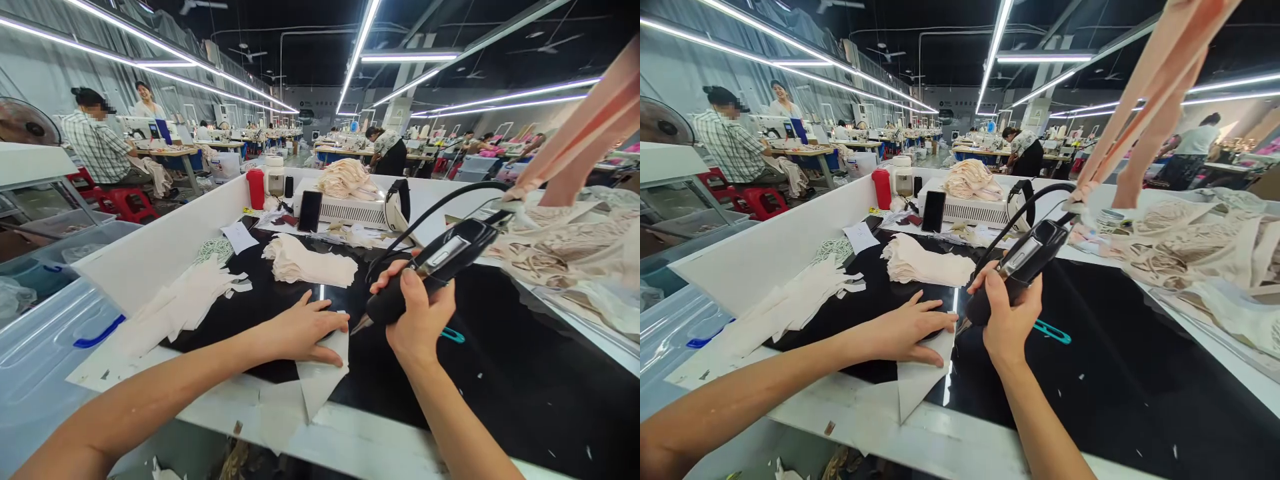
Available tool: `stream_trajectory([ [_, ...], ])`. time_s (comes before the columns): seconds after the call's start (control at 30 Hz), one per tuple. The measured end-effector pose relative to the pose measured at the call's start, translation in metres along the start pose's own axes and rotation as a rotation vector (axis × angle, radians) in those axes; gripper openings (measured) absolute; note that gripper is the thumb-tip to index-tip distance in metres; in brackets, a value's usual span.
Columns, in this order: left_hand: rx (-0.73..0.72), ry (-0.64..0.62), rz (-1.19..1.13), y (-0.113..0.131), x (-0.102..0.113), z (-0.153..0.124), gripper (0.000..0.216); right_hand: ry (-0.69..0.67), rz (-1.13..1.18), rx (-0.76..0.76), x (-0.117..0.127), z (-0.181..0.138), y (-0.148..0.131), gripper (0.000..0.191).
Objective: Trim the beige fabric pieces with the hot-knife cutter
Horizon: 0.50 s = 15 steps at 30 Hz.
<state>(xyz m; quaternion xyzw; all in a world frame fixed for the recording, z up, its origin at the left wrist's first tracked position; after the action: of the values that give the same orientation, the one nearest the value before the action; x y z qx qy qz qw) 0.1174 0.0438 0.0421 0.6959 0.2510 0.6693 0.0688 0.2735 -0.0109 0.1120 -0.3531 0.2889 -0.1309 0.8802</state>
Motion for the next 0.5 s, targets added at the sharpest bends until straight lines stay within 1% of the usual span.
stream_trajectory([
  [0.23,-0.001,-0.016,0.025,0.0019,0.001,0.002,0.045,-0.025,0.022,-0.013,-0.0024,-0.0013,0.0055,0.034],
  [0.5,0.006,-0.025,0.073,0.0047,0.0023,0.0057,0.048,-0.027,0.019,-0.004,-0.001,-0.0017,0.0058,0.038],
])
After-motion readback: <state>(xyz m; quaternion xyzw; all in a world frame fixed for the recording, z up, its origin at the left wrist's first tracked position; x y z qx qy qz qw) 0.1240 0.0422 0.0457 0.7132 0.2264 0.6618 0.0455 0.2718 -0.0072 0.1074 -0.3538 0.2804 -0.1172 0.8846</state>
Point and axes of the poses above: each hand's wrist, its own z-axis towards the middle knuckle, its own x-axis out of the back of the hand, y = z × x, the point moved 7 cm from there along z, towards the middle knuckle, and after that the axes turned 5 degrees about -y, right-handed, at the moved point
